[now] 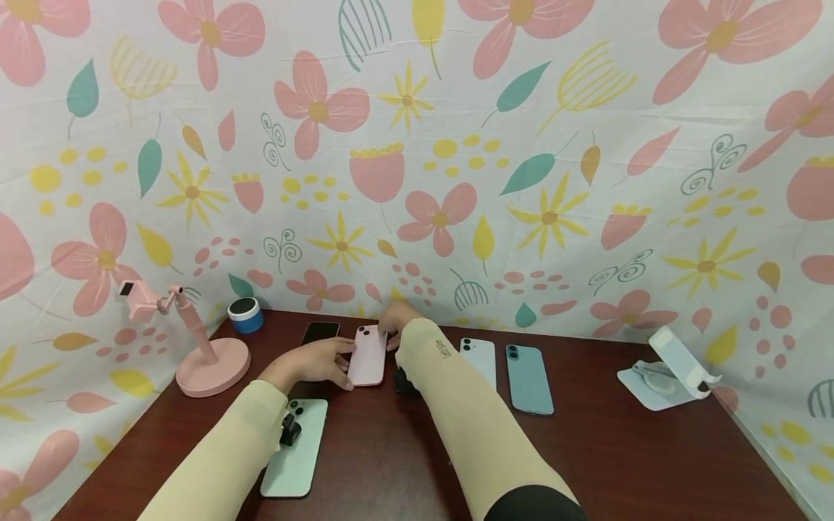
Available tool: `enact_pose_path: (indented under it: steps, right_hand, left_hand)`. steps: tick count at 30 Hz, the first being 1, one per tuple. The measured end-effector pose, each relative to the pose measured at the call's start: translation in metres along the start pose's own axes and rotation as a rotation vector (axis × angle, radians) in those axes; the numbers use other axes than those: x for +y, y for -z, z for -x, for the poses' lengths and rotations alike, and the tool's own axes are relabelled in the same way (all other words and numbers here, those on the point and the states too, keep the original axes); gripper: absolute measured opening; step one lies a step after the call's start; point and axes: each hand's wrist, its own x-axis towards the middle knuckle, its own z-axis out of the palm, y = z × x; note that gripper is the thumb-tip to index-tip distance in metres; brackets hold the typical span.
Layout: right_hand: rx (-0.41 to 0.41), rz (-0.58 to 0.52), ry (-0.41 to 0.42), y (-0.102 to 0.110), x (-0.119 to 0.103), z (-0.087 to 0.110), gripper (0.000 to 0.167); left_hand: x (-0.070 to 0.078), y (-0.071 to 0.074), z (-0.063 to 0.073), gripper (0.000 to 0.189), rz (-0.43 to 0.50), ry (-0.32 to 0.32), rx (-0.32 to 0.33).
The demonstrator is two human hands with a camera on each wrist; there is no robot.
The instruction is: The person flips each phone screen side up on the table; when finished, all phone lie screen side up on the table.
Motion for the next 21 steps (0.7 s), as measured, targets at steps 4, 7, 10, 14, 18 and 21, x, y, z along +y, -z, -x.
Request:
enact_pose_path:
  steps: [4, 7, 10, 14, 18, 21]
  right_hand:
    - [0.002, 0.017, -0.001, 0.0, 0.0, -0.003, 0.009]
    - [-0.012, 0.02, 0.025, 0.001, 0.002, -0.001, 0.013]
    - [-0.028, -0.023, 0.05, 0.005, 0.004, 0.004, 0.023]
    - [-0.052, -0.109, 0.065, 0.01, 0.004, 0.009, 0.034]
    - [-0.079, -0.167, 0.066, 0.014, 0.004, 0.009, 0.04]
    - [-0.1, -0.206, 0.06, 0.016, 0.005, 0.006, 0.044]
  left_hand:
    - [0.0, 0.001, 0.002, 0.09, 0.005, 0.003, -0.001]
    - [0.001, 0.002, 0.003, 0.09, 0.005, -0.005, -0.005]
    - [0.001, 0.002, 0.003, 0.09, 0.011, -0.003, -0.012]
    - [0.0, 0.003, 0.001, 0.09, 0.015, 0.008, -0.014]
    - [-0.001, 0.004, 0.001, 0.089, 0.017, 0.003, -0.016]
    - [-0.002, 0.005, 0.002, 0.089, 0.02, -0.004, -0.018]
